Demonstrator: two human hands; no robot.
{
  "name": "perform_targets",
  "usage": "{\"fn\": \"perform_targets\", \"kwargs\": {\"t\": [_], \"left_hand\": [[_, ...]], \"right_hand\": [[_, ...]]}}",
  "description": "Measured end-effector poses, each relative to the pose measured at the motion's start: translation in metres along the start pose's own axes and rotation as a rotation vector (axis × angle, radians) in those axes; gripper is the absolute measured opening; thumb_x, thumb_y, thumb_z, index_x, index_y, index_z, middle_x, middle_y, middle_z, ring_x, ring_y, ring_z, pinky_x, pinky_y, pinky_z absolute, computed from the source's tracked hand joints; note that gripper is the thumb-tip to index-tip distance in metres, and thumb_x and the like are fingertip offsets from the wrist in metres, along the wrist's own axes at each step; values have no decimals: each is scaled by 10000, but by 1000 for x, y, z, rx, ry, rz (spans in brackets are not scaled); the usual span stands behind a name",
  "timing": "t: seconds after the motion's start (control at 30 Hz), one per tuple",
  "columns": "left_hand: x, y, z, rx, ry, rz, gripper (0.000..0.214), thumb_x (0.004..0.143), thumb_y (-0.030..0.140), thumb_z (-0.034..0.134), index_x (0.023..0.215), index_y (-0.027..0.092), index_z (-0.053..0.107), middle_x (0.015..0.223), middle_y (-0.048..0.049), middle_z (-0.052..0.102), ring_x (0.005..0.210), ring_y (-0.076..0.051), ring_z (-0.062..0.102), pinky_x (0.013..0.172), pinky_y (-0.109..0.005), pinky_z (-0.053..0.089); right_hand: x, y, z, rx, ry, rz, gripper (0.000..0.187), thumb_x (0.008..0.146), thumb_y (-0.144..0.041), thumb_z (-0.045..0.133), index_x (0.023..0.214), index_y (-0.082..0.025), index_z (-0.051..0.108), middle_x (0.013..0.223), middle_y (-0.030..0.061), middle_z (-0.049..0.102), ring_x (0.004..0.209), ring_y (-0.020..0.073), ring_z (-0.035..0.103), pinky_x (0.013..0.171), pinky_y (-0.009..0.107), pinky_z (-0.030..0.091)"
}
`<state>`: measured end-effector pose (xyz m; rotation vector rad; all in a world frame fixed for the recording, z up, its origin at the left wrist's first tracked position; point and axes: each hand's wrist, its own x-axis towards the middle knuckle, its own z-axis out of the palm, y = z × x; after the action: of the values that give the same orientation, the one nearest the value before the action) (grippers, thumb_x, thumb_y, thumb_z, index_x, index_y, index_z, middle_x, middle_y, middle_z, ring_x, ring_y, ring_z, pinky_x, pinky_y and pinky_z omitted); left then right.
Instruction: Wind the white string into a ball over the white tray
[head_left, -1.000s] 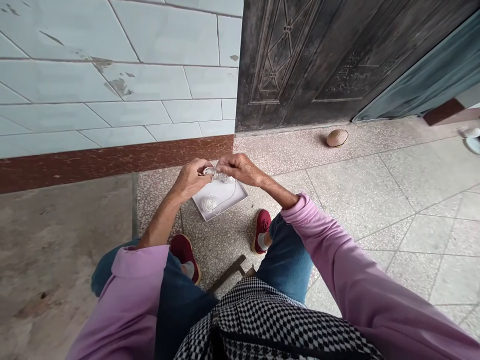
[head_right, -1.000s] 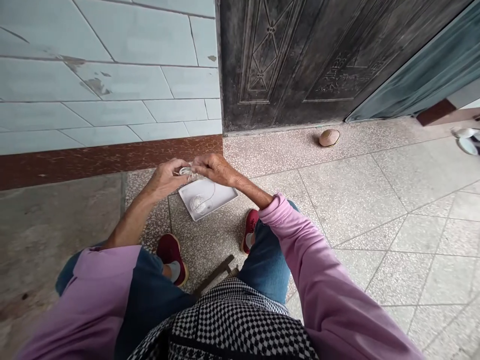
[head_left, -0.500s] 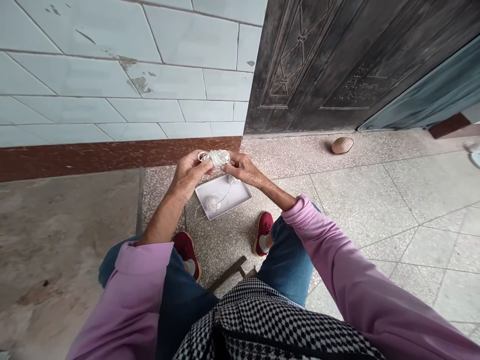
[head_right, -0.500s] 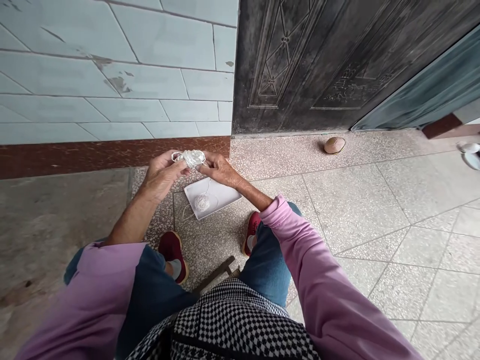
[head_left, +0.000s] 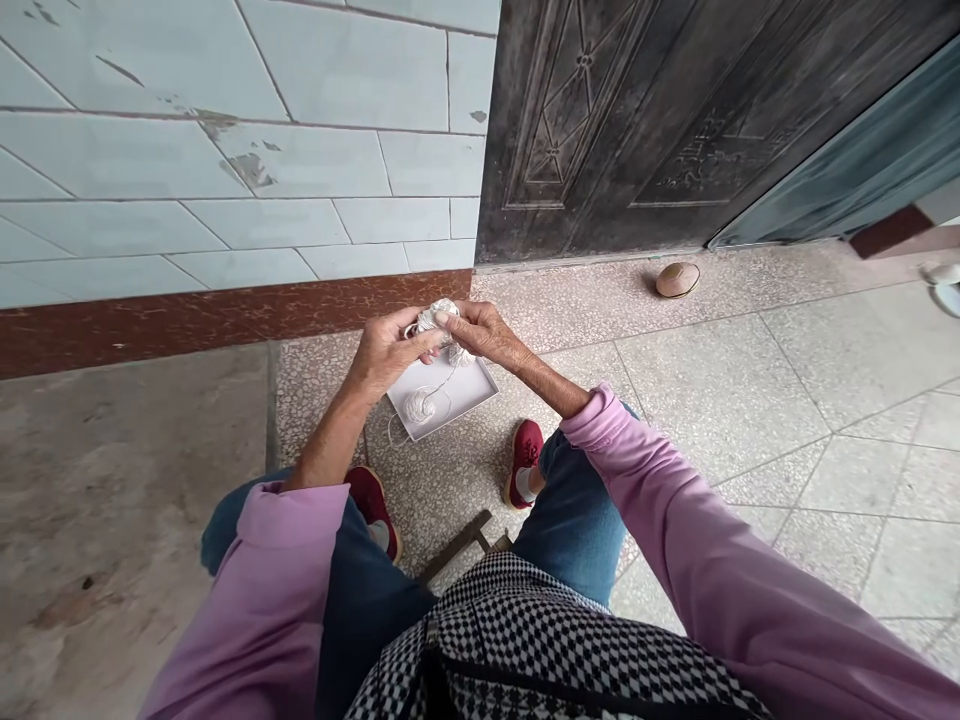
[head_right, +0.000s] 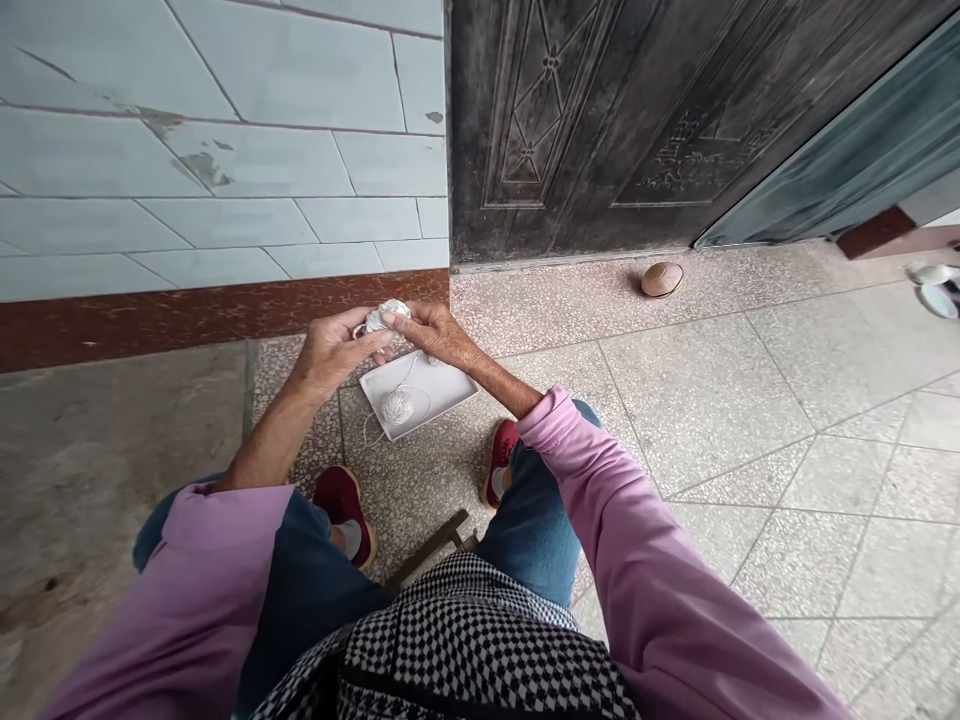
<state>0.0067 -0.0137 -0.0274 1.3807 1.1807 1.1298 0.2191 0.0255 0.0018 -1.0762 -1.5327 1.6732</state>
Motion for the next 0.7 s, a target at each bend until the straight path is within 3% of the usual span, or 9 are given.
{"fn": "perform_targets", "kwargs": {"t": [0.1,0.23,0.4,0.53,0.6,0.7], "left_hand": [[-3,0,8,133,48,66,347,931,535,932,1016,201,899,756,-36,778,622,-212,670,654,-328,574],[-5,2,10,179,69,88,371,951,571,925,922,208,856,735,-35,756,657,-219,668,660,-317,542],[-2,1,5,-53,111,-4,590,798,672,1032,1110,186,912,908,-69,824,771,-221,690,668,-300,566],[-2,-1,3,-153,136,-40,553,719,592,1106,1033,197,879,833,-60,781,703,-197,648,595,-277,516],[-1,-1,1,-193,194,-47,545,693,562,1125,1017,202,875,895,-85,821,733,-201,674,602,-277,535],[0,-2,-5,-252,295,-65,558,672,569,1126,1015,206,876,1053,-137,886,819,-221,737,617,-274,556]], "right_hand": [[1,5,4,48,44,12,707,1251,-733,906,830,-219,665,592,-75,398,604,112,354,551,257,246],[5,5,10,134,82,110,760,1233,-806,888,811,-251,585,570,-109,316,553,102,189,513,267,168],[14,2,12,-30,95,-5,742,1256,-730,894,779,-214,655,637,-54,411,645,120,355,589,282,256],[18,11,8,-79,36,-93,713,1286,-682,861,792,-211,655,672,-41,485,679,123,399,619,276,298],[18,18,3,-53,-19,-92,735,1274,-757,847,815,-234,608,664,-48,493,647,123,395,599,277,291],[16,26,-7,-80,-97,-115,658,1258,-763,872,934,-222,685,686,-60,526,637,122,402,599,271,294]]}}
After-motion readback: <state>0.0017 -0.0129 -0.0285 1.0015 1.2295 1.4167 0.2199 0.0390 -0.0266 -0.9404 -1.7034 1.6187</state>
